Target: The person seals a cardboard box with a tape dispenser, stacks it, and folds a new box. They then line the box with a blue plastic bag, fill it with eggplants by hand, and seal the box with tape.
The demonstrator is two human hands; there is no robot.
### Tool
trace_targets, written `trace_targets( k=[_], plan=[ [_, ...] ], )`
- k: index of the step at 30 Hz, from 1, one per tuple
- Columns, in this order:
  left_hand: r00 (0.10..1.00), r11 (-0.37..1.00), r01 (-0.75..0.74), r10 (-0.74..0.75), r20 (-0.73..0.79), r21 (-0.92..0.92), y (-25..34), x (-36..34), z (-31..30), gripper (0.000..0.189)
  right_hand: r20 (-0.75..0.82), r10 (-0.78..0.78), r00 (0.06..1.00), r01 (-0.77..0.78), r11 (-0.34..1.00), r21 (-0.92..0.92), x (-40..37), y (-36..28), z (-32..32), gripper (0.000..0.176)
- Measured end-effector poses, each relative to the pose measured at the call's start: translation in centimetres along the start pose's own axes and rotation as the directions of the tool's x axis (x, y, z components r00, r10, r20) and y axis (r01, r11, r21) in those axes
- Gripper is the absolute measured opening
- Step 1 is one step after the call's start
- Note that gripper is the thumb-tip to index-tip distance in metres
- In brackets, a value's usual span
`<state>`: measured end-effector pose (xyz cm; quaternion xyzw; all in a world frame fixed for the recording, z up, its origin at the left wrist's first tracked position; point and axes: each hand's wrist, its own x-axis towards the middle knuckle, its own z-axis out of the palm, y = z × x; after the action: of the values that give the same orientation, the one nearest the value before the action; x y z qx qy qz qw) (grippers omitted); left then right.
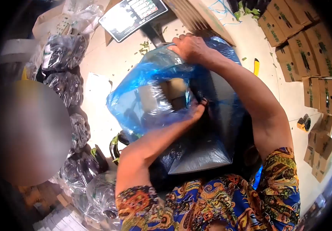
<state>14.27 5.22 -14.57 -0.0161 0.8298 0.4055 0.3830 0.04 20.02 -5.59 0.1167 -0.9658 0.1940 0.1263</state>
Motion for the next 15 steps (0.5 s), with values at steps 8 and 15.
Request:
trace_targets(
  k=[8,15],
  plan=[
    [0.946,0.811,-0.277,0.136,0.295,0.515,3.4,-3.5,-2.3,0.043,0.19,0.06,0.98,-0.054,0.998,-0.036,0.3,-0.8,-1.7,0.038],
    [0.362,0.689,-0.659,0.643,0.675,-0.303,12.2,-19.5,-16.3,0.038,0.386,0.176,0.906,-0.073,0.961,-0.268,1.7,-4.4,-7.7,0.028]
  ],
)
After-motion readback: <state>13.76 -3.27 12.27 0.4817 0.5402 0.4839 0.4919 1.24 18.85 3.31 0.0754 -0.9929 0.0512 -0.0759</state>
